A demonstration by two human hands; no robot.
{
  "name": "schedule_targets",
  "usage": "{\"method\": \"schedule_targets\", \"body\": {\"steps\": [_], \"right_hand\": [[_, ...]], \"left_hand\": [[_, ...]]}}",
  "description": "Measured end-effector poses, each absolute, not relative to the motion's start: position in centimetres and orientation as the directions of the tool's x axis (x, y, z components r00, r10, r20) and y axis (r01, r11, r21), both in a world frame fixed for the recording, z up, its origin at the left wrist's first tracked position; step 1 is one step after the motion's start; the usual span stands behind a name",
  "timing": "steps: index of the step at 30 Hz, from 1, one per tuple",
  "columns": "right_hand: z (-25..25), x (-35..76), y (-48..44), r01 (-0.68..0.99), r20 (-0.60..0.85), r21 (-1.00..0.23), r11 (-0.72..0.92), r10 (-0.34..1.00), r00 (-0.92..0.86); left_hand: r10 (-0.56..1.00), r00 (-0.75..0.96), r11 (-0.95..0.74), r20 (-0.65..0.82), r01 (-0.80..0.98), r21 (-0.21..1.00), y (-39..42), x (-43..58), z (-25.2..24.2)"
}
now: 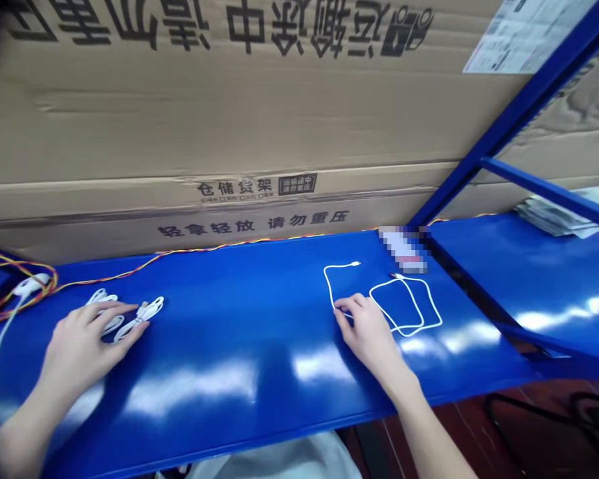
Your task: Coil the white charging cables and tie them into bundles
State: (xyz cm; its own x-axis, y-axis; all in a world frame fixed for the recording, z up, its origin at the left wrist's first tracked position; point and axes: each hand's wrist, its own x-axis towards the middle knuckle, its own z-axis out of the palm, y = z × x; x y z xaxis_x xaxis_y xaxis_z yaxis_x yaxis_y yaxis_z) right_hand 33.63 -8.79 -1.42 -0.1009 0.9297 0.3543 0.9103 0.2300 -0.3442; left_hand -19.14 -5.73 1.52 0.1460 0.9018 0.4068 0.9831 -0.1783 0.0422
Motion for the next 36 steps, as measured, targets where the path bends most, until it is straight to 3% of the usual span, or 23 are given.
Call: {"method": "schedule_targets", "body": {"steps": [5,9,15,23,29,36], "right_hand": [[-0.5,29.0,-8.6,0.832,0.272,-0.400,0.385,0.916,-0.293],[0.6,23.9,-8.3,0.760,0.212,-0.394,0.516,0.856,-0.471],[0.9,20.1,-7.0,0.664,0.161,-0.435,0.608,0.778,-0.607],[-0.5,20.5,-4.2,0.667,0.268,-0.460,0.586,0.808,-0.525],[1.2,23.7,-4.7,0.744,0.307,-0.354,0.567,0.822,-0.480],[2.0,31.4,-8.5,0.811,0.101,-0.383,0.443,0.892,-0.440]], "left_hand": [[0.874,0.305,-0.393,0.378,0.902,0.180,-5.1,-12.7,2.8],[0.843,0.478,-0.534,0.247,0.800,0.273,-3.6,-7.8,2.7],[0.805,0.579,-0.576,0.132,0.708,0.408,-2.1,-6.2,1.2],[0.730,0.662,-0.636,0.170,0.567,0.523,-3.1,-6.9,0.8],[0.689,0.694,-0.685,0.208,0.532,0.497,-3.0,-7.2,1.0],[0.646,0.714,-0.735,0.270,0.485,0.473,-2.9,-7.3,0.8]]}}
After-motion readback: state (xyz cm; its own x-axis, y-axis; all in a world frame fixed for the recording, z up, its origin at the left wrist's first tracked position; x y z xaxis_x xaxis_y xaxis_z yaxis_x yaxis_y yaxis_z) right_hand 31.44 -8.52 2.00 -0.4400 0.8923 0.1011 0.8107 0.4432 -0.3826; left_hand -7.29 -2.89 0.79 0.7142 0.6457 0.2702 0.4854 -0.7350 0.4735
